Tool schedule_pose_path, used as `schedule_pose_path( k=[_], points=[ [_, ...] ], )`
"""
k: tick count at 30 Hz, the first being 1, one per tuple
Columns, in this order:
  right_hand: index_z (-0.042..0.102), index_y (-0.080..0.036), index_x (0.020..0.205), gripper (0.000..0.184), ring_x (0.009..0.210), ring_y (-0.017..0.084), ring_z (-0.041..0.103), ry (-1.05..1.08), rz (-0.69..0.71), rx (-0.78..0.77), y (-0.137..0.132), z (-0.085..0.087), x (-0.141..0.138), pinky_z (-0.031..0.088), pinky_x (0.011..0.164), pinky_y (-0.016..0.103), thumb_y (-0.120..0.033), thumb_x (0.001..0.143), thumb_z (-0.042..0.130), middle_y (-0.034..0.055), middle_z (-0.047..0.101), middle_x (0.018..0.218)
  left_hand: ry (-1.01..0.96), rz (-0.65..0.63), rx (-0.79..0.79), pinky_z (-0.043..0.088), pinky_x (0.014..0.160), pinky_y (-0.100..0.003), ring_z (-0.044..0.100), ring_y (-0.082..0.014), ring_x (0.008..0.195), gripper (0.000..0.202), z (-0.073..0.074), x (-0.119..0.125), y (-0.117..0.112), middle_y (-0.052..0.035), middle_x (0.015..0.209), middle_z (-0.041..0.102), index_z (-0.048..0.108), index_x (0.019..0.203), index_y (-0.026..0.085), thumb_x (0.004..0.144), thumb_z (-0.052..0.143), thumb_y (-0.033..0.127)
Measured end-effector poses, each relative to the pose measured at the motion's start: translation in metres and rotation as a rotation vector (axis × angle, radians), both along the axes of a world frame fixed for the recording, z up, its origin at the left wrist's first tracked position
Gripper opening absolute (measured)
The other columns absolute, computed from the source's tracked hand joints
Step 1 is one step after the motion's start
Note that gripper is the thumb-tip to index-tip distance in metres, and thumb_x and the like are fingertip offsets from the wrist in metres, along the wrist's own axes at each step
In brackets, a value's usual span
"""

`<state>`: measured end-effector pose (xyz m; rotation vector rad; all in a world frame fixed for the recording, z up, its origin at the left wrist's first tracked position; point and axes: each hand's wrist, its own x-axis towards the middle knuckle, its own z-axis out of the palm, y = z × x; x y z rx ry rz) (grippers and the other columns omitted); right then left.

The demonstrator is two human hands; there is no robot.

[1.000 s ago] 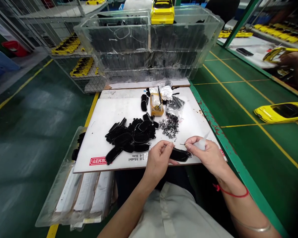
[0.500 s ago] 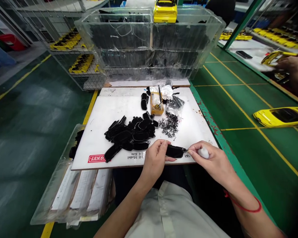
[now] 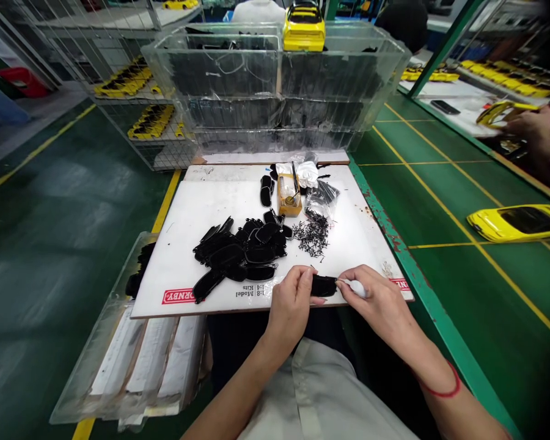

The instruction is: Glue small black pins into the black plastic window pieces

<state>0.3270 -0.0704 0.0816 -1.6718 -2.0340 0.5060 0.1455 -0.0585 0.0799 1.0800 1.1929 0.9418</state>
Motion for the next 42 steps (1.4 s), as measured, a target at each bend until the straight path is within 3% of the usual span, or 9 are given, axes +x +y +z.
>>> schedule_pose_path(
  k=[3,8,13,18,24,28,30,34,42],
  points=[
    [0.056,-0.022,0.089,0.012,0.075,0.018,0.057,0.033,-0.049,0.019,0.002,-0.005,-0.006,0.041,0.069,0.030,-0.033,0.089,0.049,0.0033,0.062,0.087,-0.037,0.022,-0.014,0.054,0.055,-0.019,0.064,-0.0106,0.057,0.035,-0.003,-0.001,-0.001,0.0027,0.072,0.050,0.062,0.098,0.019,0.089,0.044,0.048],
    [0.056,-0.022,0.088,0.017,0.063,0.015,0.051,0.235,-0.222,-0.220,0.010,-0.006,-0.010,0.040,0.059,0.027,-0.039,0.082,0.056,-0.0010,0.058,0.072,-0.107,0.039,-0.072,0.055,0.059,-0.020,0.064,-0.0082,0.056,0.033,-0.009,-0.003,0.000,0.0017,0.083,0.054,0.060,0.096,0.019,0.088,0.047,0.048],
    [0.057,-0.018,0.104,0.039,0.059,0.013,0.052,0.679,-0.228,-0.417,0.010,-0.006,-0.007,0.042,0.054,0.026,-0.047,0.079,0.061,0.0004,0.059,0.072,-0.204,0.065,-0.178,0.053,0.055,-0.017,0.058,-0.0025,0.050,0.031,-0.009,-0.006,0.006,-0.0002,0.093,0.057,0.060,0.094,0.017,0.087,0.049,0.045],
    [0.059,-0.016,0.107,0.042,0.058,0.012,0.053,0.794,-0.218,-0.455,0.000,-0.007,-0.005,0.045,0.060,0.026,-0.045,0.078,0.066,0.0015,0.063,0.072,-0.294,0.064,-0.242,0.057,0.060,-0.023,0.057,-0.0037,0.050,0.029,-0.004,-0.004,0.008,0.0003,0.089,0.056,0.059,0.094,0.016,0.086,0.051,0.043],
    [0.061,-0.016,0.102,0.036,0.058,0.011,0.053,0.911,-0.284,-0.426,-0.006,-0.010,-0.005,0.043,0.058,0.024,-0.041,0.077,0.070,0.0005,0.062,0.070,0.099,-0.162,-0.091,0.053,0.055,-0.025,0.062,-0.0138,0.063,0.030,0.010,-0.009,0.009,0.0001,0.076,0.056,0.059,0.098,0.020,0.086,0.049,0.046],
    [0.061,-0.017,0.101,0.034,0.058,0.010,0.053,0.961,-0.305,-0.419,-0.008,-0.008,-0.006,0.042,0.057,0.022,-0.039,0.077,0.071,0.0001,0.062,0.070,0.477,-0.200,0.290,0.047,0.089,-0.036,0.056,-0.0205,0.098,0.024,0.023,-0.011,0.010,-0.0048,0.102,0.058,0.060,0.105,0.023,0.088,0.049,0.035],
    [0.062,-0.018,0.101,0.033,0.058,0.009,0.053,0.961,-0.294,-0.410,-0.009,-0.006,-0.007,0.042,0.057,0.021,-0.039,0.077,0.070,-0.0006,0.062,0.070,0.564,-0.246,0.389,0.040,0.096,-0.038,0.050,-0.0221,0.106,0.022,0.028,-0.008,0.011,-0.0054,0.106,0.058,0.061,0.103,0.023,0.087,0.050,0.033],
    [0.062,-0.018,0.100,0.031,0.060,0.009,0.053,0.901,-0.280,-0.366,-0.011,-0.003,-0.011,0.042,0.058,0.020,-0.039,0.078,0.069,-0.0018,0.060,0.069,0.632,-0.332,0.421,0.038,0.093,-0.038,0.050,-0.0223,0.099,0.019,0.032,0.000,0.014,-0.0045,0.095,0.061,0.063,0.095,0.021,0.086,0.051,0.033],
    [0.062,-0.018,0.098,0.031,0.062,0.010,0.056,0.791,-0.293,-0.306,-0.012,-0.004,-0.018,0.046,0.059,0.021,-0.041,0.078,0.068,-0.0006,0.061,0.074,0.540,-0.305,0.308,0.035,0.091,-0.036,0.051,-0.0197,0.099,0.010,0.026,0.003,0.020,-0.0009,0.092,0.063,0.063,0.085,0.022,0.081,0.057,0.029]
  ],
)
